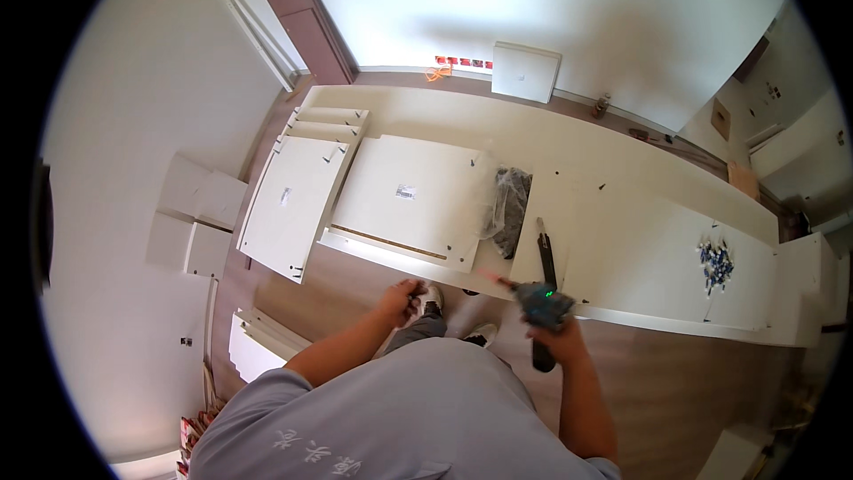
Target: The person assembles a white wooden unit by inserting hardware into pre-drilled holes using an electric drill, then collects several white boards and organizes them on a work surface.
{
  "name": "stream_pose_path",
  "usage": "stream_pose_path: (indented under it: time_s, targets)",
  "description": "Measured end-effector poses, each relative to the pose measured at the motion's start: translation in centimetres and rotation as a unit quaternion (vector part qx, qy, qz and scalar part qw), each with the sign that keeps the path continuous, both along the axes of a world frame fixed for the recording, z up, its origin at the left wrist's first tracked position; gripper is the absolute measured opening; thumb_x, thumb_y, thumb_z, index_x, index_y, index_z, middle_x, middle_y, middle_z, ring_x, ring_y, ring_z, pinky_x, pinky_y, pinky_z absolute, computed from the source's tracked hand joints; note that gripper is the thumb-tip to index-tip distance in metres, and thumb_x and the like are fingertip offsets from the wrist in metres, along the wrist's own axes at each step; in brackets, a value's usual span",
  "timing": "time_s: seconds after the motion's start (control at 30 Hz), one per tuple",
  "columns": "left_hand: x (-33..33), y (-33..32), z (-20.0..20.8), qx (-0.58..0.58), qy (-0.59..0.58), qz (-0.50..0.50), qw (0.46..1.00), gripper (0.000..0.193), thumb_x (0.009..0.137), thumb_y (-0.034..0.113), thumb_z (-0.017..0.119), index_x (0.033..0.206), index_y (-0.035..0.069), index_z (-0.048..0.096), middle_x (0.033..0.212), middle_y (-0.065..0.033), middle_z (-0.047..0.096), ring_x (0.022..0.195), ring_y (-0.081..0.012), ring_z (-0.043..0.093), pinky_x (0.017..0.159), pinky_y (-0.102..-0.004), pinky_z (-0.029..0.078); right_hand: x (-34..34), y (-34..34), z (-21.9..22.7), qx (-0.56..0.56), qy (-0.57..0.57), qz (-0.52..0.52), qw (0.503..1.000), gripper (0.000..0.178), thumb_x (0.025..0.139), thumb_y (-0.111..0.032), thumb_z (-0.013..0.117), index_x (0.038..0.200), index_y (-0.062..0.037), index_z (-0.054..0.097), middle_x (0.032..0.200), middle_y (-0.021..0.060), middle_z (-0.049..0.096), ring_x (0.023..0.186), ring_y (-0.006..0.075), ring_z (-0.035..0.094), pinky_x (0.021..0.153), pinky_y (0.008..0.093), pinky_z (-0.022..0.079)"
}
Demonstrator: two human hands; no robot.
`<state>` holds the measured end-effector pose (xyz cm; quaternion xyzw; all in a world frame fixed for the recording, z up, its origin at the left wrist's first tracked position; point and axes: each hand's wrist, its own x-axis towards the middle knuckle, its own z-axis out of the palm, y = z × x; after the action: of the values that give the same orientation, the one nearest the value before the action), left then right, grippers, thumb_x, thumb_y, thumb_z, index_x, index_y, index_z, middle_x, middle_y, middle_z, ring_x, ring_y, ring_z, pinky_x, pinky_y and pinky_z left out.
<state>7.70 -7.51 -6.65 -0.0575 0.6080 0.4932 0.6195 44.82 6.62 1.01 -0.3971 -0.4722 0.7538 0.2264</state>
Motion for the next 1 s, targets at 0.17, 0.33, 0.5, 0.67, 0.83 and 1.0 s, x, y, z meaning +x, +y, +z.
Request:
stream_pose_path:
  time_s: [0.17, 0.33, 0.5, 0.67, 0.83, 1.0]
  targets:
    - [-7.6, -0.7, -3.7, -0.054, 0.024, 0.138, 0.989, 0.025, 0.098, 0.013, 0.046, 0.119, 0.008, 0.06, 0.085, -0.0032, 0.062, 0.056, -0.0107, 0.041, 0.045, -0.0266, 0.035, 6.2, 6.5, -3.1, 0.206, -0.185, -0.089, 0.957, 0.042, 0.082, -0.001, 0.07, 0.123, 0.0005, 0.065, 0.108, 0.0073, 0.071, 0.098, 0.0171, 0.067, 0.084, 0.034, 0.054]
    - [-10.1, 2.4, -4.0, -0.11, 0.057, 0.182, 0.975, 0.031, 0.098, 0.041, 0.062, 0.095, 0.01, 0.059, 0.059, 0.0039, 0.039, 0.045, -0.0097, 0.033, 0.04, -0.0274, 0.027, 7.9, 11.4, -4.5, 0.394, -0.373, -0.172, 0.822, 0.055, 0.078, -0.001, 0.067, 0.132, -0.0039, 0.06, 0.112, 0.0135, 0.068, 0.101, 0.0272, 0.069, 0.087, 0.0364, 0.054]
    - [-9.9, 5.5, -4.2, -0.173, 0.104, 0.119, 0.972, 0.054, 0.089, 0.06, 0.072, 0.081, 0.009, 0.056, 0.054, 0.0012, 0.036, 0.04, -0.0138, 0.033, 0.038, -0.0333, 0.029, 6.3, 14.0, -4.2, 0.376, -0.546, -0.13, 0.737, 0.057, 0.078, -0.005, 0.068, 0.134, -0.0094, 0.06, 0.122, 0.0178, 0.067, 0.113, 0.0377, 0.065, 0.095, 0.0459, 0.052]
    - [-10.0, 5.7, -4.9, -0.224, 0.155, 0.04, 0.961, 0.059, 0.09, 0.062, 0.07, 0.074, 0.007, 0.055, 0.051, -0.0042, 0.039, 0.037, -0.0203, 0.038, 0.036, -0.0389, 0.032, 5.6, 14.6, -5.0, 0.352, -0.588, -0.107, 0.721, 0.06, 0.079, -0.01, 0.074, 0.136, -0.0122, 0.058, 0.125, 0.0174, 0.065, 0.116, 0.0394, 0.063, 0.099, 0.0492, 0.05]
    - [-10.7, 4.8, -7.2, -0.194, 0.111, 0.068, 0.972, 0.055, 0.091, 0.056, 0.071, 0.071, 0.009, 0.052, 0.052, -0.0041, 0.041, 0.037, -0.0197, 0.038, 0.036, -0.0389, 0.033, 6.5, 16.3, -6.4, 0.357, -0.605, -0.1, 0.705, 0.062, 0.081, -0.013, 0.077, 0.139, -0.0121, 0.057, 0.129, 0.0177, 0.064, 0.12, 0.0394, 0.061, 0.101, 0.0493, 0.049]
    - [-7.8, 2.5, -8.4, -0.113, 0.021, 0.143, 0.983, 0.047, 0.094, 0.05, 0.071, 0.073, 0.015, 0.048, 0.052, 0.0002, 0.035, 0.04, -0.0138, 0.032, 0.038, -0.0322, 0.028, 6.9, 17.2, -6.1, 0.371, -0.607, -0.085, 0.698, 0.065, 0.082, -0.011, 0.076, 0.142, -0.008, 0.054, 0.135, 0.0191, 0.061, 0.124, 0.0395, 0.059, 0.104, 0.048, 0.048]
